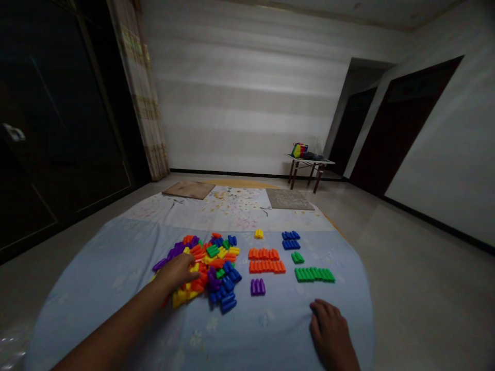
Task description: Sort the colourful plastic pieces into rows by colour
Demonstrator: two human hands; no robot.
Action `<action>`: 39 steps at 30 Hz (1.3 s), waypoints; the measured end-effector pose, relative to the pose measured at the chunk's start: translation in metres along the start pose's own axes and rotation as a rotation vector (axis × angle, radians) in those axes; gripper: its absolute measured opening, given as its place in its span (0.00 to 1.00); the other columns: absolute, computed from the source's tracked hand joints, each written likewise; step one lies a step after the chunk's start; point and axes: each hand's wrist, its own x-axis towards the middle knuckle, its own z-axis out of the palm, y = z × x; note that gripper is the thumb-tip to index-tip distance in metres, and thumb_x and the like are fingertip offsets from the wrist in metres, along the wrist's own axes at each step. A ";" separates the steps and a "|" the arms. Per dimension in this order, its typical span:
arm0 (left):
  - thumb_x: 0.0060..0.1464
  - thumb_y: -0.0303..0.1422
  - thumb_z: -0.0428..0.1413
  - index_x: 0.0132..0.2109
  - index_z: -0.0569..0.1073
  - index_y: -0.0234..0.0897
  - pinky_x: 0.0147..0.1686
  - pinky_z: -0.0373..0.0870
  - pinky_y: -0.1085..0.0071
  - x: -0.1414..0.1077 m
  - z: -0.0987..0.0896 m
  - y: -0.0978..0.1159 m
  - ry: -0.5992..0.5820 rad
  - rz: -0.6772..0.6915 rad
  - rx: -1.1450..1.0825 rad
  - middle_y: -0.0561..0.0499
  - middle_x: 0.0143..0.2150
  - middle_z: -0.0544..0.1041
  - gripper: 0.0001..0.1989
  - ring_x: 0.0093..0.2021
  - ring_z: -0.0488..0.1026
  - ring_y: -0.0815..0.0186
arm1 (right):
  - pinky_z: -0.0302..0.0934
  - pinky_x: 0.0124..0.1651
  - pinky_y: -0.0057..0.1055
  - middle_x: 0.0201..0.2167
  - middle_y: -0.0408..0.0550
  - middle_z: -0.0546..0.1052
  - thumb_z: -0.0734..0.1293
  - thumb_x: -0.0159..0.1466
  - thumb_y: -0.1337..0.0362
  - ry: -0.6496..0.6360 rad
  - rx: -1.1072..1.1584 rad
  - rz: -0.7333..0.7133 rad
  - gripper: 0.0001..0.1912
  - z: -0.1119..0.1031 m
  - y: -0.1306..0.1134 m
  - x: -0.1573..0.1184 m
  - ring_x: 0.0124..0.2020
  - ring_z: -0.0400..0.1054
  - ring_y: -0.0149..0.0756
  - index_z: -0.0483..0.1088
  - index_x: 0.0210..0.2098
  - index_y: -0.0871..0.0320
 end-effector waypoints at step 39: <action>0.43 0.39 0.52 0.35 0.71 0.36 0.31 0.60 0.71 0.010 0.027 0.010 -0.101 0.128 -0.066 0.51 0.31 0.73 0.14 0.34 0.69 0.63 | 0.60 0.47 0.39 0.42 0.51 0.73 0.59 0.56 0.66 -0.078 0.140 0.106 0.13 -0.013 0.003 0.010 0.45 0.65 0.41 0.70 0.39 0.56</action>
